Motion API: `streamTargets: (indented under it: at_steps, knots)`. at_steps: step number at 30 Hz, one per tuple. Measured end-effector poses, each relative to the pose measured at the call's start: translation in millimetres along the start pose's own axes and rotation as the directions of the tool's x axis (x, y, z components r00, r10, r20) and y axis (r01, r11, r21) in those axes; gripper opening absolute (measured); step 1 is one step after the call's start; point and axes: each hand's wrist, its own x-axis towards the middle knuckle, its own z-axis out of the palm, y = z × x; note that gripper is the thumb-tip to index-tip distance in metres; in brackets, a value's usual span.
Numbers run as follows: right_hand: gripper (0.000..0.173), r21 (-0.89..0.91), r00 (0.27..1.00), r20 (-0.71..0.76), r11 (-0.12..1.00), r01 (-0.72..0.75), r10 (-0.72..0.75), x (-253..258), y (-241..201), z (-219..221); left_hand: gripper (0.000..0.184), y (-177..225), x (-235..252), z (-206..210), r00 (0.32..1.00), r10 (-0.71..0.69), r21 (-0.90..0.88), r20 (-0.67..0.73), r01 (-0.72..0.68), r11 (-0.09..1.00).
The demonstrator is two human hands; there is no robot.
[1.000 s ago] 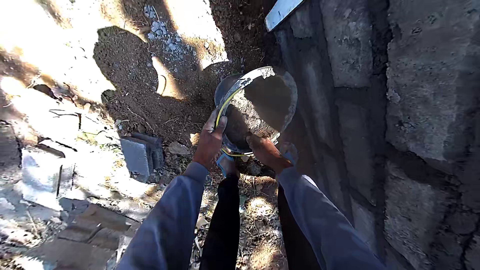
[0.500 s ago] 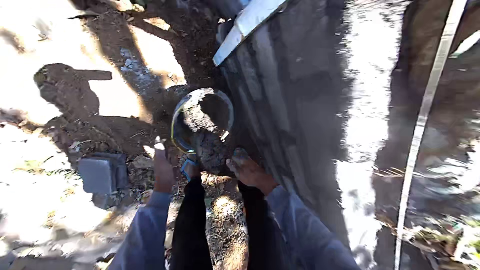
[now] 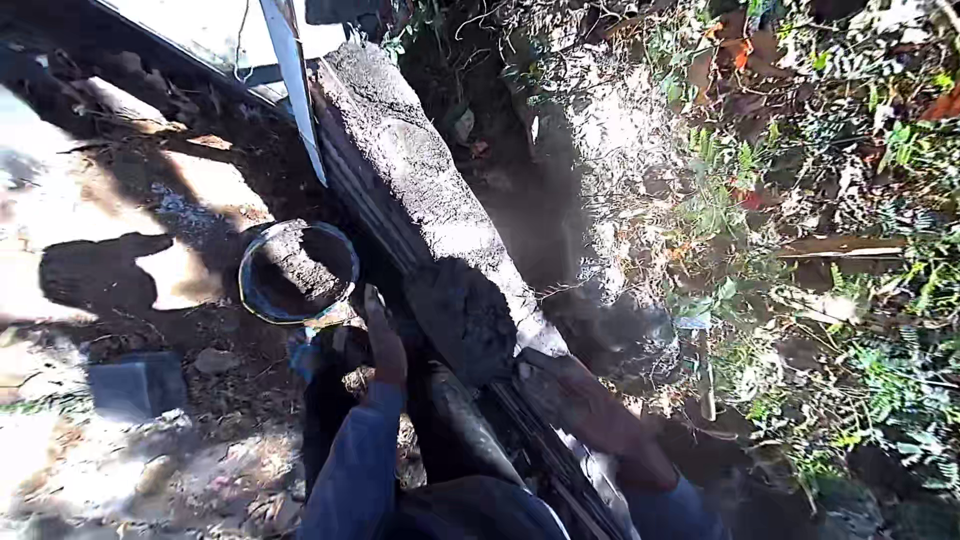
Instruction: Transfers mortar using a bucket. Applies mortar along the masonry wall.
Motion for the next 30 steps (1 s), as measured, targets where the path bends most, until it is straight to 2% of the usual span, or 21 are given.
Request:
streamTargets:
  at_steps: [3,6,9,11,13,15,16,17,18,19,20,21,23,24,26,28,30]
  knots:
    - [0.044,-0.159,0.980,-0.175,0.980,-0.120,0.091,-16,28,-31,0.070,-10,-20,67,0.998,0.010,-0.072,0.060,-0.006,0.997]
    - [0.051,-0.320,0.929,-0.362,0.926,-0.197,0.073,0,69,-36,0.062,0,-38,113,0.995,-0.098,-0.111,0.007,0.098,0.989]
    - [0.049,-0.391,0.846,-0.523,0.852,-0.348,0.106,36,107,-16,0.068,-5,-42,134,0.992,-0.119,-0.119,0.047,0.123,0.985]
    - [0.052,-0.398,0.814,-0.554,0.803,-0.443,0.174,53,121,-4,0.063,-1,-43,142,0.990,-0.139,-0.098,0.010,0.140,0.985]
    - [0.053,-0.390,0.789,-0.599,0.809,-0.440,0.140,53,127,-3,0.061,0,-43,145,0.991,-0.136,-0.081,-0.001,0.136,0.987]
    - [0.046,-0.268,0.775,-0.619,0.894,-0.360,0.126,43,123,-19,0.061,-2,-43,146,0.993,-0.120,-0.082,-0.001,0.120,0.989]
    - [0.042,-0.147,0.788,-0.602,0.952,-0.268,0.129,42,125,-33,0.060,0,-45,147,0.992,-0.126,-0.073,-0.005,0.125,0.989]
    - [0.042,0.037,0.834,-0.526,0.984,-0.174,0.167,43,125,-50,0.060,4,-47,149,0.990,-0.143,-0.051,-0.003,0.143,0.988]
    - [0.045,0.224,0.888,-0.402,0.965,-0.138,0.221,47,123,-66,0.059,6,-49,152,0.987,-0.163,-0.048,-0.009,0.162,0.986]
    - [0.047,0.315,0.931,-0.263,0.935,-0.165,0.253,53,123,-81,0.060,5,-49,155,0.983,-0.178,-0.075,-0.034,0.175,0.982]
    - [0.047,0.295,0.953,-0.140,0.930,-0.218,0.268,61,122,-93,0.061,3,-47,157,0.982,-0.181,-0.098,-0.045,0.176,0.980]
    - [0.046,0.195,0.960,-0.044,0.945,-0.263,0.276,71,121,-100,0.061,1,-45,158,0.985,-0.168,-0.122,-0.043,0.162,0.979]
    - [0.046,-0.131,0.965,0.046,0.959,-0.252,0.260,85,115,-106,0.062,-1,-45,157,0.988,-0.151,-0.150,-0.042,0.143,0.978]
    - [0.046,-0.298,0.964,0.068,0.927,-0.226,0.257,87,108,-105,0.061,-2,-46,158,0.988,-0.146,-0.153,-0.047,0.137,0.979]
    - [0.054,-0.519,0.950,0.100,0.830,-0.204,0.295,90,98,-102,0.061,-5,-45,157,0.990,-0.135,-0.163,-0.033,0.128,0.978]
    - [0.063,-0.677,0.927,0.034,0.691,-0.253,0.373,90,102,-97,0.062,-9,-43,159,0.992,-0.123,-0.186,-0.023,0.117,0.976]
    - [0.064,-0.728,0.912,-0.069,0.605,-0.323,0.404,86,103,-91,0.062,-6,-45,158,0.990,-0.138,-0.172,-0.007,0.135,0.976]
